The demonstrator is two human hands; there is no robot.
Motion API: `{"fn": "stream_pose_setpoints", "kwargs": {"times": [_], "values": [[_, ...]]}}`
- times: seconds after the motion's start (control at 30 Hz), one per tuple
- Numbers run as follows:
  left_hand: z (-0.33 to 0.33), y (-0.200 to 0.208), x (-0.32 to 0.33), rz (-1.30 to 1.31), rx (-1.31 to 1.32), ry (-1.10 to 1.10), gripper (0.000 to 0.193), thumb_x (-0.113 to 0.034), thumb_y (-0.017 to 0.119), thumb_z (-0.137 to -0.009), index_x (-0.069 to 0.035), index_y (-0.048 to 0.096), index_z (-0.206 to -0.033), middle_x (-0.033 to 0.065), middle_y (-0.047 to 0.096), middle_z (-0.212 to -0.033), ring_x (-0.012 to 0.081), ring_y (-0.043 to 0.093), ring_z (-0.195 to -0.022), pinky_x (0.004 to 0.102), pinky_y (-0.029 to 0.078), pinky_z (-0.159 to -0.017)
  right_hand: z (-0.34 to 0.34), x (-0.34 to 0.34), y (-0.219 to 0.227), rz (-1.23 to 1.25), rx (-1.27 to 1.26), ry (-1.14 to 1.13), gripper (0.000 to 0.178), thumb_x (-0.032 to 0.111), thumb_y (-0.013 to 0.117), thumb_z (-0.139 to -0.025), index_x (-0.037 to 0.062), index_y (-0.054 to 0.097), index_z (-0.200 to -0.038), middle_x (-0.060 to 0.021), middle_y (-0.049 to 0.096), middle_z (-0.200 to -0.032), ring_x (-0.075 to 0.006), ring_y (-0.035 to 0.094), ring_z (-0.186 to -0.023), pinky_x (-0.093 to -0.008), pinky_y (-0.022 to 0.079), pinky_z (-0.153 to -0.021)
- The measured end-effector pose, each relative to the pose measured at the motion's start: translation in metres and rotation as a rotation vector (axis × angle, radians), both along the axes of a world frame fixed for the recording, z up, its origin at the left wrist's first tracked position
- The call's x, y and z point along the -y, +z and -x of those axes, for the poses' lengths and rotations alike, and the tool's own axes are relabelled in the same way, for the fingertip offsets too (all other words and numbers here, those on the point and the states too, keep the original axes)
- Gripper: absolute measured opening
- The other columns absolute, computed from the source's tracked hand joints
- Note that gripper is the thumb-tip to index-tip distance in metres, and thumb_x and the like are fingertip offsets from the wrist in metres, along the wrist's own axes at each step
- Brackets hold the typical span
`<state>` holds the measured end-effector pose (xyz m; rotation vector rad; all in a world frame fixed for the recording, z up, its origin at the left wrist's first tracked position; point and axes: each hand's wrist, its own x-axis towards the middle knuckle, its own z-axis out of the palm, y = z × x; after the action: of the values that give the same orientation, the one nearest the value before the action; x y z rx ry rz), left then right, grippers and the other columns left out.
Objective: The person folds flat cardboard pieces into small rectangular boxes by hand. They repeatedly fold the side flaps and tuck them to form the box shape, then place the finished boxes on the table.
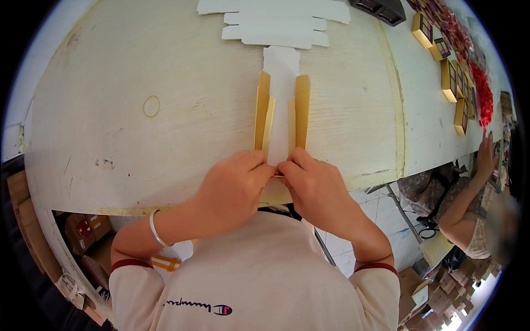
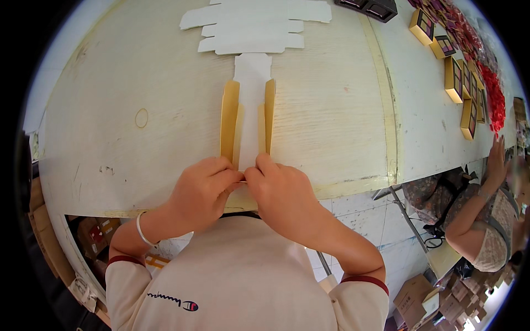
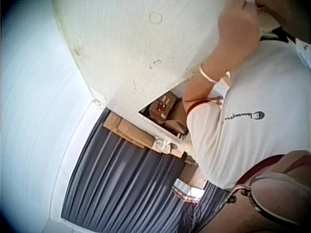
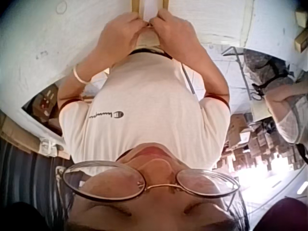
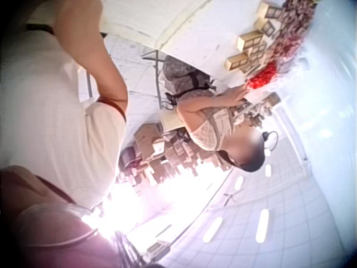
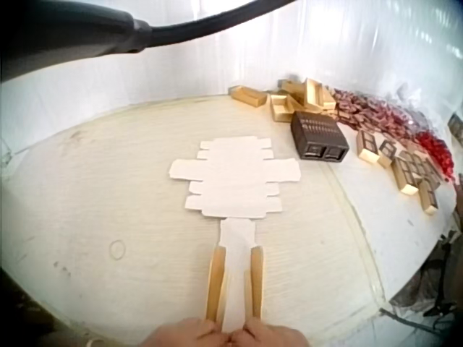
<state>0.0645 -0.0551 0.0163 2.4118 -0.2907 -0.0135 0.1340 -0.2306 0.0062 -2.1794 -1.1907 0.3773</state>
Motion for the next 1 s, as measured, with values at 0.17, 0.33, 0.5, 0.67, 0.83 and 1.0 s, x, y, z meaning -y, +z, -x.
{"fn": "stream_pose_setpoints", "kwargs": {"times": [0.17, 0.33, 0.5, 0.67, 0.83, 1.0], "values": [[0.004, 0.006, -0.005, 0.204, 0.074, 0.069, 0.018, 0.006, 0.068, -0.075, -0.001, 0.064, -0.091, 0.0104, 0.058, -0.083, 0.0243, 0.057, -0.069, 0.0328, 0.047, -0.053, -0.005, 0.001, 0.005, 0.048, -0.032, 0.045, 0.015, -0.008, 0.063, -0.069, 0.0004, 0.053, -0.077, -0.0102, 0.045, -0.076, -0.0251, 0.052, -0.059, -0.0359, 0.041, -0.05], [0.005, -0.006, -0.024, 0.179, 0.096, 0.004, 0.016, 0.001, 0.064, -0.082, -0.003, 0.061, -0.097, 0.0094, 0.056, -0.082, 0.0233, 0.057, -0.065, 0.0301, 0.047, -0.054, -0.008, 0.0, 0.005, -0.132, -0.082, 0.041, 0.014, -0.004, 0.064, -0.075, 0.001, 0.054, -0.083, -0.0094, 0.046, -0.078, -0.0247, 0.051, -0.068, -0.0362, 0.041, -0.059], [0.006, -0.014, -0.011, 0.242, 0.113, -0.055, 0.013, 0.0, 0.062, -0.082, -0.003, 0.06, -0.095, 0.0088, 0.052, -0.075, 0.0239, 0.055, -0.064, 0.0315, 0.045, -0.052, -0.003, -0.003, 0.001, -0.107, -0.052, 0.038, 0.016, -0.005, 0.063, -0.075, 0.0018, 0.054, -0.087, -0.0099, 0.046, -0.078, -0.0262, 0.047, -0.067, -0.0361, 0.04, -0.06], [0.006, -0.011, -0.006, 0.201, 0.025, -0.028, 0.012, -0.001, 0.061, -0.082, -0.004, 0.058, -0.093, 0.0085, 0.053, -0.078, 0.0231, 0.054, -0.065, 0.0329, 0.045, -0.051, 0.004, -0.004, -0.001, -0.08, 0.04, -0.026, 0.017, -0.007, 0.062, -0.074, 0.0015, 0.053, -0.086, -0.0096, 0.044, -0.078, -0.0264, 0.046, -0.067, -0.0367, 0.04, -0.059], [-0.005, 0.003, -0.032, -0.135, 0.066, -0.143, 0.012, -0.003, 0.062, -0.074, -0.005, 0.059, -0.086, 0.0073, 0.054, -0.085, 0.0221, 0.056, -0.08, 0.0322, 0.048, -0.058, 0.0, 0.002, 0.021, -0.218, -0.372, -0.076, 0.027, -0.005, 0.065, -0.07, 0.0014, 0.058, -0.096, -0.0113, 0.056, -0.094, -0.0258, 0.054, -0.077, -0.034, 0.044, -0.066], [-0.022, 0.024, -0.058, -0.306, 0.187, -0.285, 0.019, -0.006, 0.065, -0.069, -0.007, 0.063, -0.088, 0.0081, 0.058, -0.103, 0.0231, 0.056, -0.093, 0.0338, 0.049, -0.069, -0.05, 0.025, 0.025, -0.153, 0.351, -0.101, 0.035, -0.003, 0.066, -0.07, 0.0054, 0.062, -0.104, -0.0123, 0.059, -0.103, -0.0245, 0.057, -0.08, -0.0329, 0.046, -0.067]]}}
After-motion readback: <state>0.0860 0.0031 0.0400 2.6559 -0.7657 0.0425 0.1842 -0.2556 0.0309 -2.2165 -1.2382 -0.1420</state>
